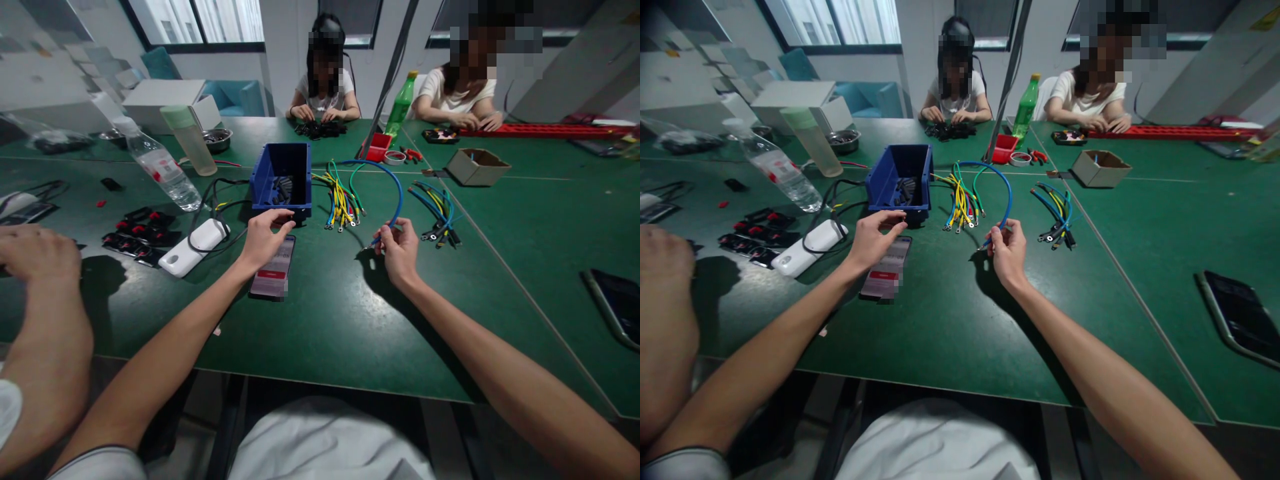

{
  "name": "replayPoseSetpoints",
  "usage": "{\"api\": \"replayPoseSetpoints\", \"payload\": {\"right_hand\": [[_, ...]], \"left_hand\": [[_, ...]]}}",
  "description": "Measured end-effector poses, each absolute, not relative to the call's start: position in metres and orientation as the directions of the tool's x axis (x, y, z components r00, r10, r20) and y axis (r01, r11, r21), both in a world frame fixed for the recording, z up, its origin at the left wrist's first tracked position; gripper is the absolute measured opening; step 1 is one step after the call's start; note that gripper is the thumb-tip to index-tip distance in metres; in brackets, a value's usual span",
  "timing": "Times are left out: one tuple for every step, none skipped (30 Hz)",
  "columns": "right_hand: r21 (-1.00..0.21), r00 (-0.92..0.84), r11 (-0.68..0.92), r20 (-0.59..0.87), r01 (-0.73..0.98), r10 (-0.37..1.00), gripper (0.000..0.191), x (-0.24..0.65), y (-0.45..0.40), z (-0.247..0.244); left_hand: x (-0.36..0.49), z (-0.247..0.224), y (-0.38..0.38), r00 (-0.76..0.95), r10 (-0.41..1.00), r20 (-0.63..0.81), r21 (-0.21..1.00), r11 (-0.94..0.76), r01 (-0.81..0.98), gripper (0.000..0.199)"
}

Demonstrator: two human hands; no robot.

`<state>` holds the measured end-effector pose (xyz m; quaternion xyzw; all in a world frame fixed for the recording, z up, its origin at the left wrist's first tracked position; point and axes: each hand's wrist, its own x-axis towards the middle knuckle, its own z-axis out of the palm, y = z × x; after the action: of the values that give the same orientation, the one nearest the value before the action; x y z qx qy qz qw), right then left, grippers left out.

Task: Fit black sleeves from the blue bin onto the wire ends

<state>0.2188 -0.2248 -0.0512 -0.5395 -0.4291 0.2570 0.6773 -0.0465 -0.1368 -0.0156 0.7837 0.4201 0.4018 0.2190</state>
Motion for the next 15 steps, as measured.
{"api": "replayPoseSetpoints", "payload": {"right_hand": [[-0.951,0.501,0.287,0.305,0.115,0.810,0.021,0.219,-0.225,-0.051],[-0.950,0.501,0.289,0.308,0.118,0.809,0.021,0.219,-0.225,-0.052],[-0.949,0.500,0.292,0.313,0.122,0.807,0.022,0.219,-0.225,-0.052],[-0.947,0.501,0.295,0.319,0.129,0.805,0.022,0.219,-0.225,-0.052],[-0.944,0.503,0.299,0.327,0.139,0.800,0.022,0.219,-0.226,-0.052],[-0.942,0.506,0.302,0.335,0.149,0.795,0.022,0.219,-0.226,-0.052],[-0.939,0.512,0.305,0.344,0.161,0.788,0.022,0.219,-0.226,-0.051],[-0.936,0.519,0.307,0.351,0.172,0.780,0.022,0.219,-0.227,-0.051],[-0.934,0.526,0.309,0.356,0.180,0.772,0.022,0.219,-0.227,-0.050],[-0.932,0.531,0.311,0.361,0.184,0.767,0.022,0.219,-0.227,-0.050],[-0.931,0.536,0.314,0.364,0.186,0.762,0.022,0.219,-0.227,-0.049],[-0.930,0.540,0.318,0.367,0.185,0.758,0.022,0.218,-0.228,-0.049],[-0.928,0.543,0.324,0.370,0.183,0.754,0.022,0.218,-0.228,-0.049],[-0.927,0.544,0.329,0.373,0.181,0.752,0.022,0.218,-0.228,-0.048],[-0.926,0.544,0.332,0.375,0.180,0.751,0.022,0.218,-0.228,-0.049]], "left_hand": [[-0.045,-0.015,-0.139,0.339,0.816,0.469,0.670,-0.578,0.465,0.023],[-0.044,-0.016,-0.140,0.354,0.797,0.490,0.659,-0.604,0.449,0.023],[-0.044,-0.016,-0.142,0.368,0.779,0.508,0.647,-0.627,0.435,0.023],[-0.043,-0.017,-0.142,0.382,0.765,0.519,0.636,-0.644,0.425,0.023],[-0.043,-0.017,-0.143,0.394,0.755,0.523,0.630,-0.655,0.418,0.024],[-0.043,-0.018,-0.143,0.404,0.750,0.523,0.627,-0.660,0.414,0.025],[-0.043,-0.018,-0.143,0.412,0.748,0.519,0.627,-0.662,0.411,0.026],[-0.042,-0.018,-0.144,0.418,0.749,0.513,0.630,-0.660,0.408,0.027],[-0.042,-0.018,-0.145,0.420,0.752,0.508,0.635,-0.657,0.407,0.028],[-0.042,-0.018,-0.146,0.420,0.755,0.504,0.637,-0.653,0.410,0.028],[-0.041,-0.017,-0.147,0.420,0.756,0.502,0.636,-0.652,0.414,0.027],[-0.040,-0.017,-0.149,0.423,0.756,0.499,0.633,-0.651,0.419,0.025],[-0.039,-0.017,-0.151,0.427,0.756,0.496,0.630,-0.652,0.422,0.024],[-0.037,-0.018,-0.153,0.434,0.754,0.493,0.627,-0.654,0.424,0.022],[-0.035,-0.019,-0.156,0.443,0.752,0.487,0.624,-0.655,0.426,0.021]]}}
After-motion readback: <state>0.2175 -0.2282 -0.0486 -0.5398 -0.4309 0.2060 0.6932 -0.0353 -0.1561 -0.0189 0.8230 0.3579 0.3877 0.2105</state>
